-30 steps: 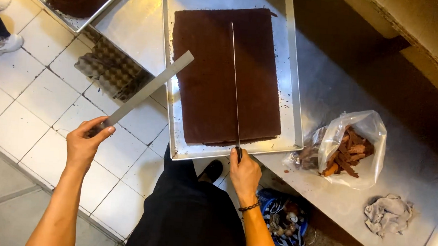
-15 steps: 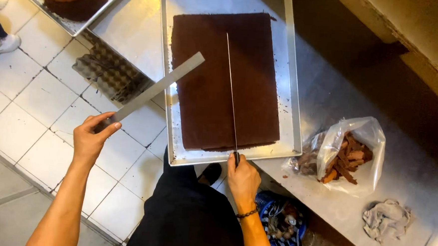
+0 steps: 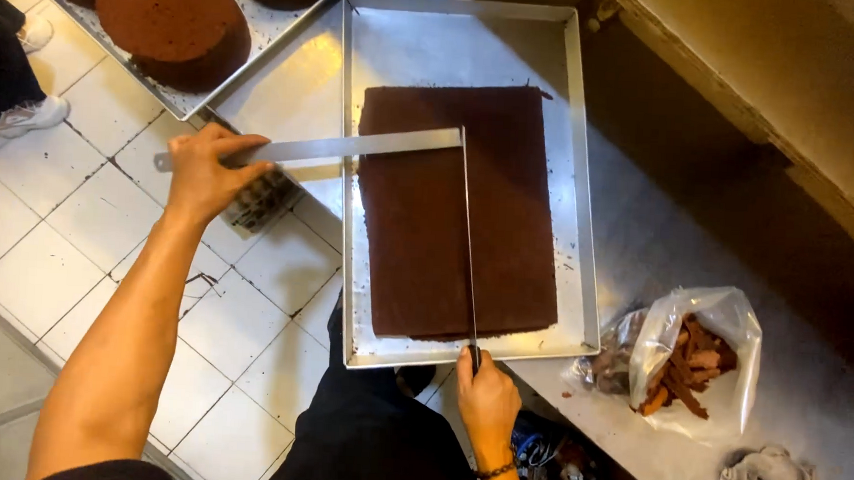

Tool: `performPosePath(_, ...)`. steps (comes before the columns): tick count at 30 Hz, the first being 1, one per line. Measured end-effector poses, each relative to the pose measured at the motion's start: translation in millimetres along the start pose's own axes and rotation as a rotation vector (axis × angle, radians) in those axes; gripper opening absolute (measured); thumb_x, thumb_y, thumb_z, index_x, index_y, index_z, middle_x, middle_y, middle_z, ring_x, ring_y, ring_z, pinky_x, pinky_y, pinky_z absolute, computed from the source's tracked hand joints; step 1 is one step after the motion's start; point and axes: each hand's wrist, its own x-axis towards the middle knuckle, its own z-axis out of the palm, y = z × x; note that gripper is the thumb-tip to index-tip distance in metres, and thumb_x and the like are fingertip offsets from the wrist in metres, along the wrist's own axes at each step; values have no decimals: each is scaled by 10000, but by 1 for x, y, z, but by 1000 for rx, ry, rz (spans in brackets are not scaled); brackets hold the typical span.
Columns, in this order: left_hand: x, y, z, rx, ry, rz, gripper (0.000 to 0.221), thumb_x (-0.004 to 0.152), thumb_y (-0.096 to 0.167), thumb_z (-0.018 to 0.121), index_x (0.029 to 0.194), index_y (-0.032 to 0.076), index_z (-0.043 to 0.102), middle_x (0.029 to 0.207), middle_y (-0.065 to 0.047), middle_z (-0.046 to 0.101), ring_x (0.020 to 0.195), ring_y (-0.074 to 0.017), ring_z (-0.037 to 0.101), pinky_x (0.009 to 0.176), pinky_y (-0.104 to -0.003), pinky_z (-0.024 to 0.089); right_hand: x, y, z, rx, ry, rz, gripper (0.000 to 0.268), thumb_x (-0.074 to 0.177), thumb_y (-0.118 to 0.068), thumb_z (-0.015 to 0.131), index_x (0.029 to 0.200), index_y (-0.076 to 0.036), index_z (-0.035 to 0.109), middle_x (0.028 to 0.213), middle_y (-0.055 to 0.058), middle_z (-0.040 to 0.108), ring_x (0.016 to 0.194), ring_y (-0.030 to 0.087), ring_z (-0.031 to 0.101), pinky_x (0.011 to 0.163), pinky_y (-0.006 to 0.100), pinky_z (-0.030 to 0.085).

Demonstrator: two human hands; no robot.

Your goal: Slicing a chocolate sheet cake into equal rectangular sections using a long knife and a metal ruler.

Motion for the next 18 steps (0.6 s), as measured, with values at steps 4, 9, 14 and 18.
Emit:
performPosePath(4,17,-22,14,-25,-61,-10,375,808,394,875,1138,227,815,923,-41,642,933,-222,605,986,-405,317,0,-5,-5,-2,-27,39,471,974,-512,500,953,-90,707,782,227,725,777,478,687,684,577,528)
performPosePath(9,25,-32,18,-10,-88,-27,367,790,376,881,1120,230,821,918,-37,630,960,-231,586,988,-422,303,-1,-16,-14,9,-59,63,445,970,-508,493,987,-129,725,786,228,732,797,466,701,703,560,536)
performPosePath(14,25,-32,21,-39,-97,-66,352,794,363,877,1125,255,824,874,-39,610,934,-220,556,1004,-409,299,1,-13,-12,-2,-122,95,456,987,-507,477,996,-119,718,797,227,740,814,472,699,724,558,531)
performPosePath(18,27,-27,17,-50,-102,-50,335,798,343,868,1115,247,821,899,-22,633,938,-212,558,986,-422,285,3,-12,-9,-24,-121,86,451,982,-510,483,1014,-125,715,806,234,737,817,480,696,725,560,529)
